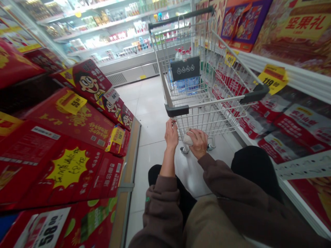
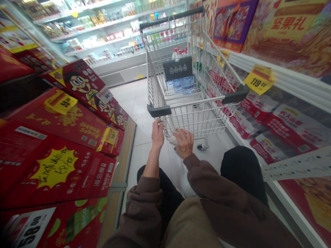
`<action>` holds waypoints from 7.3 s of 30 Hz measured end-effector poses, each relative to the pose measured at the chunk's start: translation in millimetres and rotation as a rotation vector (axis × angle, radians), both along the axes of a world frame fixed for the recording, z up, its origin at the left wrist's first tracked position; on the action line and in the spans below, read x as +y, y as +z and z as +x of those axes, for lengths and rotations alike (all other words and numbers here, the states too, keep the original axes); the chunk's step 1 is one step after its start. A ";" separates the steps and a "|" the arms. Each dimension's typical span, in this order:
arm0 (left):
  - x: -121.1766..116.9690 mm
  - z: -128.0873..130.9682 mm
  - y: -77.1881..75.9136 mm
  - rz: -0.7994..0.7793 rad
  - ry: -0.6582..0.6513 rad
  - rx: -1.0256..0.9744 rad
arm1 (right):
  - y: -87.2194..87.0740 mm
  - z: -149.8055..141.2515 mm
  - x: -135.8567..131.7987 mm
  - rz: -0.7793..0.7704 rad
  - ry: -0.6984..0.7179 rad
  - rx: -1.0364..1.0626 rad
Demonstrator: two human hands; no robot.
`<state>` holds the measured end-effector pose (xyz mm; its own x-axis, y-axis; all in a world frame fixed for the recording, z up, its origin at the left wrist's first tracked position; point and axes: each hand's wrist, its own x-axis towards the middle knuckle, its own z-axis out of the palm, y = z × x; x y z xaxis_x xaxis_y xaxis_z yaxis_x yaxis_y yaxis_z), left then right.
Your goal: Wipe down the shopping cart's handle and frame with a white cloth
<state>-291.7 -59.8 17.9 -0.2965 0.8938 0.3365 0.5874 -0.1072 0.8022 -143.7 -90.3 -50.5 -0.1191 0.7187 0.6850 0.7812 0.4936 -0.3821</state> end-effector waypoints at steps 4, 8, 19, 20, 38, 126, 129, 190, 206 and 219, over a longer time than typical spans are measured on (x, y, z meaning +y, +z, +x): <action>-10.1 30.0 -3.3 0.185 0.199 -0.028 | -2.9 3.7 -1.9 -0.029 0.046 0.004; -17.6 51.2 -3.6 0.408 0.273 0.136 | -1.2 9.7 -2.7 -0.027 0.083 0.085; -23.5 52.0 -11.1 0.370 0.324 0.254 | -10.7 18.4 -2.0 0.050 0.053 0.184; -23.7 53.0 -12.7 0.362 0.310 0.251 | -8.4 19.9 -0.3 0.086 0.027 0.209; -11.0 43.5 -28.4 0.333 0.186 0.201 | -10.4 24.8 1.1 -0.028 0.035 0.047; -0.4 46.6 -1.0 0.036 0.224 0.451 | 19.7 76.8 49.3 0.062 -0.083 -0.130; -1.4 42.9 0.5 0.020 0.212 0.433 | 15.5 75.3 48.3 0.020 -0.051 -0.186; -4.5 52.5 -11.4 0.069 0.136 0.428 | -26.5 33.5 37.9 0.031 -0.191 -0.006; -15.4 58.0 -5.8 0.050 -0.090 0.438 | -23.3 12.3 35.0 0.098 -0.158 -0.003; -0.5 47.3 30.9 -0.049 -0.160 0.492 | -24.8 61.4 44.6 0.053 -0.421 0.163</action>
